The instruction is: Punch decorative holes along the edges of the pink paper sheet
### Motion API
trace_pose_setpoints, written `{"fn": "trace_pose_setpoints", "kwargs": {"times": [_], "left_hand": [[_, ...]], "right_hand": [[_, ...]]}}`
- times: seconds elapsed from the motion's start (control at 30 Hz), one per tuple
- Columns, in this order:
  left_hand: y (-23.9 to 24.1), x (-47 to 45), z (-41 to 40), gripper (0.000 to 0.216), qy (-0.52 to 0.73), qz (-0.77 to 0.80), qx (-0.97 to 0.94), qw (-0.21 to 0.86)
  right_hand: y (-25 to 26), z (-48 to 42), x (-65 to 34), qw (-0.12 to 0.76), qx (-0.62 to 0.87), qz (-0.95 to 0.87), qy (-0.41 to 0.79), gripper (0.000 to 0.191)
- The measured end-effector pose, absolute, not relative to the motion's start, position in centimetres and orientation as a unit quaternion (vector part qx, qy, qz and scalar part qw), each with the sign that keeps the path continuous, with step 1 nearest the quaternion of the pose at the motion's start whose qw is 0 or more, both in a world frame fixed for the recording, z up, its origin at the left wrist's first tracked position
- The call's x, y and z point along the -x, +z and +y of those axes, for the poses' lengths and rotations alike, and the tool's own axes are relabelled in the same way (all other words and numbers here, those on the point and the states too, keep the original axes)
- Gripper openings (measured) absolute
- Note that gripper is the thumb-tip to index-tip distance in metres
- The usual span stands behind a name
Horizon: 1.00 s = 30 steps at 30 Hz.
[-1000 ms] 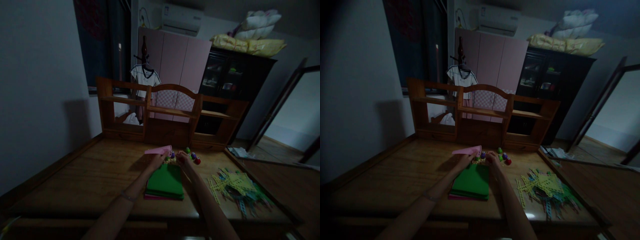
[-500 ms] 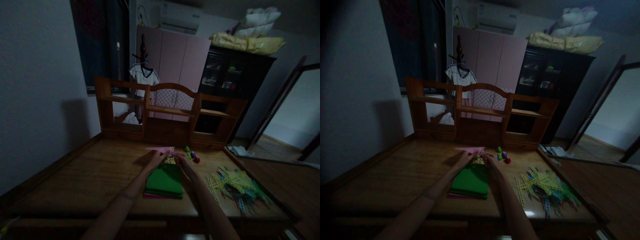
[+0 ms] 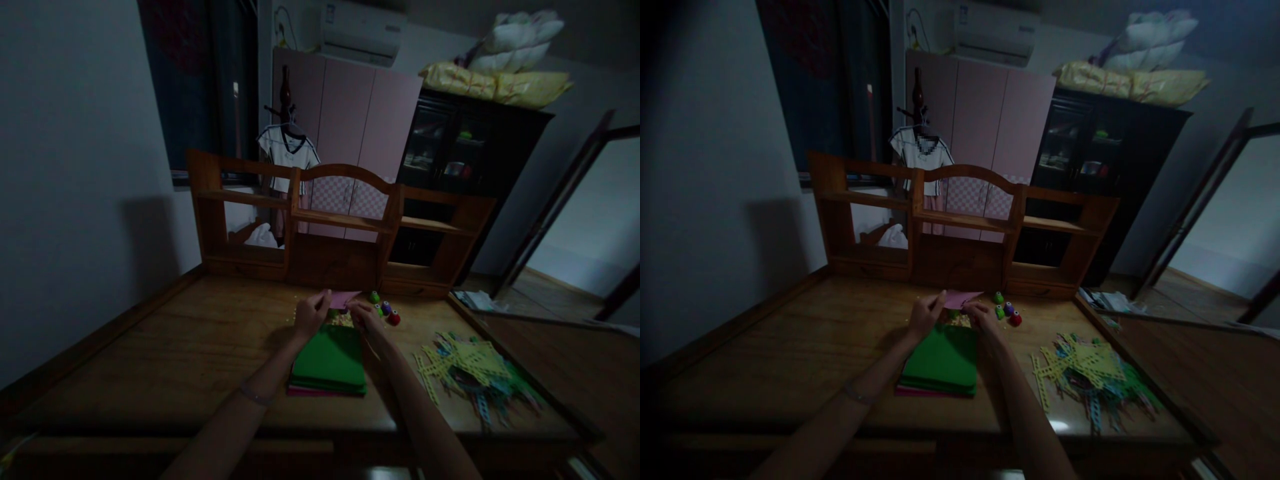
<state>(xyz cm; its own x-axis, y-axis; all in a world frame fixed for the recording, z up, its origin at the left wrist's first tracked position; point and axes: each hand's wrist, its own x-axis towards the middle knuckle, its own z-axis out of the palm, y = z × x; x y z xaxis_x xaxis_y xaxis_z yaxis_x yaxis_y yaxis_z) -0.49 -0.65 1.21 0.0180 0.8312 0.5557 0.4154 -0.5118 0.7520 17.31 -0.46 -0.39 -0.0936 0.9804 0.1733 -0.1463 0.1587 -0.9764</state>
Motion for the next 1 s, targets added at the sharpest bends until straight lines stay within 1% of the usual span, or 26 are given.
{"fn": "trace_pose_setpoints", "kwargs": {"times": [0.07, 0.13, 0.23, 0.3, 0.4, 0.57, 0.67, 0.8, 1.0], "left_hand": [[1.1, 0.1, -0.5, 0.038, 0.527, 0.418, -0.714, 0.196], [0.7, -0.3, -0.1, 0.034, 0.495, 0.386, -0.742, 0.236], [-0.2, -0.6, 0.5, 0.033, 0.457, 0.363, -0.755, 0.298], [-0.5, -0.4, 0.7, 0.033, 0.448, 0.37, -0.753, 0.309], [-0.4, -0.2, 0.7, 0.032, 0.441, 0.396, -0.762, 0.261], [0.4, 0.0, -0.3, 0.019, 0.409, 0.419, -0.805, 0.094], [0.8, 0.2, -0.8, 0.015, 0.374, 0.414, -0.829, 0.03], [1.0, 0.4, -1.1, 0.014, 0.356, 0.386, -0.851, 0.004], [1.3, 0.5, -1.2, 0.013, 0.35, 0.382, -0.855, -0.004]], "right_hand": [[-0.5, -0.4, -17.2, 0.541, 0.403, -0.528, 0.516, 0.019], [-0.6, -0.5, -17.0, 0.536, 0.409, -0.532, 0.513, 0.018], [-0.6, -0.7, -16.7, 0.53, 0.41, -0.546, 0.503, 0.018], [-0.5, -0.8, -16.6, 0.525, 0.413, -0.553, 0.498, 0.019], [-0.6, -0.6, -16.6, 0.522, 0.415, -0.561, 0.49, 0.022], [-1.2, 0.0, -16.7, 0.51, 0.426, -0.573, 0.48, 0.028], [-1.4, 0.0, -16.7, 0.501, 0.432, -0.585, 0.469, 0.028], [-0.9, -0.4, -16.6, 0.494, 0.421, -0.614, 0.449, 0.027], [0.3, -1.0, -16.6, 0.488, 0.435, -0.611, 0.446, 0.03]]}}
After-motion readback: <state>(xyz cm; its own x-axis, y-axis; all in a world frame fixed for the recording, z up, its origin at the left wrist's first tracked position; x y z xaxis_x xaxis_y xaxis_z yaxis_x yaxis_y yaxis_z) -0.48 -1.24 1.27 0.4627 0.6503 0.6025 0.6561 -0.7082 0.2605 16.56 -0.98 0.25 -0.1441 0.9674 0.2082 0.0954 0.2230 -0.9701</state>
